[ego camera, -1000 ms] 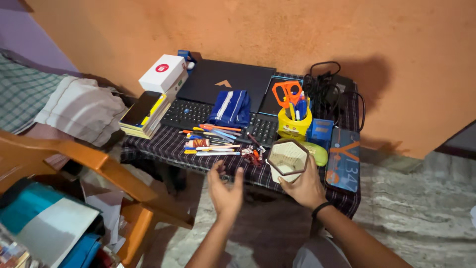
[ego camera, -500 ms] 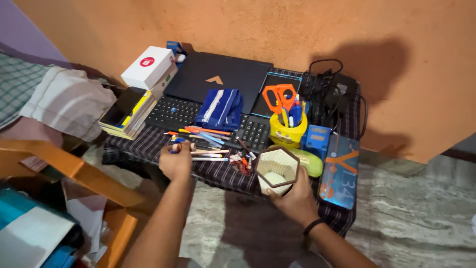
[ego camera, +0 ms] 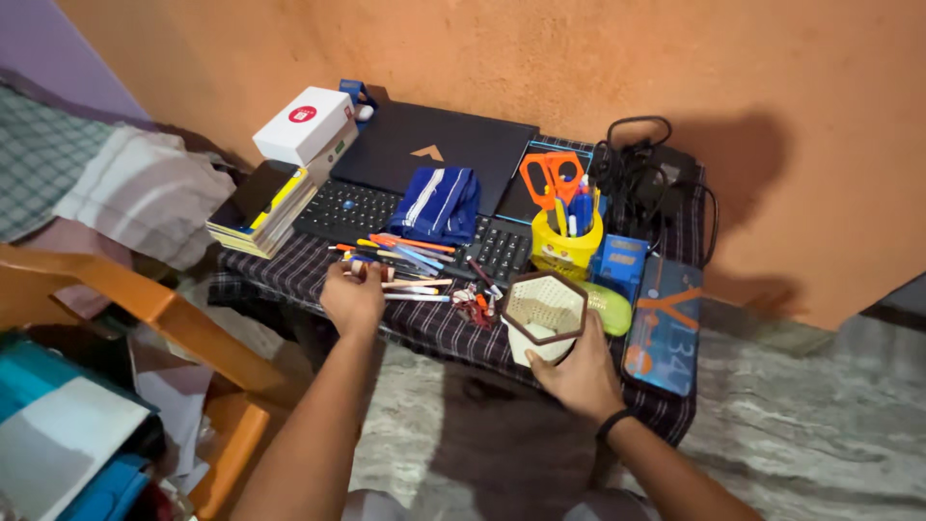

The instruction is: The person wipes a green pencil case and a blue pencil case with a cloth, then places them on the desk. They then empty a pen holder onto the desk, pick up scattered pens, and place them back into the holder.

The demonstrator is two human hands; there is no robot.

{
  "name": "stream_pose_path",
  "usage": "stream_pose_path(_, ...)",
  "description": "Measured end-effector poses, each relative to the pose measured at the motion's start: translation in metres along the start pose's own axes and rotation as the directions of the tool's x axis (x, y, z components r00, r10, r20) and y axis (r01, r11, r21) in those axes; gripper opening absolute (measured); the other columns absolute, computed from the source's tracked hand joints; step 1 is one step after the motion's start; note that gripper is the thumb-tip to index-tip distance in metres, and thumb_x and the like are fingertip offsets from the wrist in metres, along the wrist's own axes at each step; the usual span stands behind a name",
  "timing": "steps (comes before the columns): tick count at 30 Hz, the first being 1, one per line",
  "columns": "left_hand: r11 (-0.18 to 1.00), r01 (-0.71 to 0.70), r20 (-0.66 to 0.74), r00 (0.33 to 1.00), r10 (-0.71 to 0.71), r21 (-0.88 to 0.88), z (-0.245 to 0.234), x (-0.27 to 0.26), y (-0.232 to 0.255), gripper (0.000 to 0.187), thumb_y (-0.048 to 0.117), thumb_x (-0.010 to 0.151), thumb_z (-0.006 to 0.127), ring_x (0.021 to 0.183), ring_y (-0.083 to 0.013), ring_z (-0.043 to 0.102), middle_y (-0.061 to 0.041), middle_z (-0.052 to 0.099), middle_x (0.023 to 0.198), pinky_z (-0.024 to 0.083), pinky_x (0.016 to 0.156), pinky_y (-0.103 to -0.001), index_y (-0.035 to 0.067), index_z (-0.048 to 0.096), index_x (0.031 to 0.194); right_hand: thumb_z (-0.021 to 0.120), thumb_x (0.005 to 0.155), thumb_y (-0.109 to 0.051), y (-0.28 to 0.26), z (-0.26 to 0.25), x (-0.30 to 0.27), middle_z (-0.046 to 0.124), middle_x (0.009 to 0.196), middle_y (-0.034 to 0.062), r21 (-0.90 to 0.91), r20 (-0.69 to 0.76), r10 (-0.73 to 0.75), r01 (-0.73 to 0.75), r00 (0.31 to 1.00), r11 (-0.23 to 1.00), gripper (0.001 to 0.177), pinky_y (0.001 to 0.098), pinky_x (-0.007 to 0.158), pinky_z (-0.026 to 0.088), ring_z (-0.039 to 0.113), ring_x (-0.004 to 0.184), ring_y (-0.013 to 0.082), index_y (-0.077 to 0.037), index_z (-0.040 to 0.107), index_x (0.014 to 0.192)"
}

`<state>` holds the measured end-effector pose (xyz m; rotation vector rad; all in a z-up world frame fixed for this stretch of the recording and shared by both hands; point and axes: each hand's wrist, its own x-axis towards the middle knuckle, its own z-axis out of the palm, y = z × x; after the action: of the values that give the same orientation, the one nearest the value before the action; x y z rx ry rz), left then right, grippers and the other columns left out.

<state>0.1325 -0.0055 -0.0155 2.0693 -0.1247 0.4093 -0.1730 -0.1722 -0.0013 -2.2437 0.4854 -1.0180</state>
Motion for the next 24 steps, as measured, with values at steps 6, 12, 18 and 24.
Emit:
stream_pose_path(6, 0.963, -0.228, -0.068, 0.973, 0.221, -0.146, -0.02, -0.021, 0.02, 0.027, 0.022, 0.083, 0.086, 0.081, -0.0293, 0.072, -0.015, 0.075, 0.088, 0.055, 0.078, -0.042, 0.002, 0.071, 0.094, 0.087, 0.069, -0.027, 0.009, 0.003, -0.008, 0.056, 0.122, 0.024, -0.011, -0.018, 0.056, -0.056, 0.998, 0.998, 0.08, 0.0479, 0.101, 0.047, 0.057, 0.117, 0.0426, 0.004, 0.046, 0.131)
stream_pose_path(12, 0.755, -0.443, -0.185, 0.895, 0.407, -0.483, -0.053, -0.083, 0.099, 0.024, 0.015, 0.089, 0.083, 0.09, -0.021, 0.062, -0.008, 0.07, 0.097, 0.051, 0.081, -0.034, 0.003, 0.068, 0.103, 0.087, 0.069, -0.026, 0.001, 0.0, -0.001, 0.057, 0.123, 0.0226, 0.01, 0.023, 0.1, -0.101, 0.995, 0.995, 0.079, 0.0465, 0.102, 0.048, 0.058, 0.12, 0.0406, 0.002, 0.045, 0.13)
stream_pose_path(18, 0.676, -0.53, 0.235, 0.671, 0.703, -0.512, -0.054, -0.146, 0.171, 0.032, 0.015, 0.079, 0.084, 0.094, -0.0297, 0.066, -0.012, 0.071, 0.096, 0.053, 0.086, -0.041, 0.005, 0.069, 0.104, 0.086, 0.069, -0.025, -0.002, -0.002, -0.002, 0.056, 0.125, 0.0223, 0.02, 0.017, 0.043, -0.043, 0.999, 0.999, 0.083, 0.0461, 0.103, 0.047, 0.058, 0.121, 0.0397, 0.002, 0.044, 0.134)
stream_pose_path(24, 0.64, -0.641, 0.198, 0.624, 0.756, -0.423, -0.044, -0.145, 0.167, 0.031, 0.025, 0.087, 0.077, 0.107, -0.0344, 0.063, -0.014, 0.073, 0.111, 0.048, 0.094, -0.046, 0.005, 0.074, 0.11, 0.084, 0.069, -0.022, -0.004, -0.001, 0.0, 0.055, 0.128, 0.0218, 0.046, 0.018, -0.031, 0.031, 0.999, 0.998, 0.084, 0.0459, 0.103, 0.047, 0.057, 0.121, 0.0388, 0.001, 0.044, 0.138)
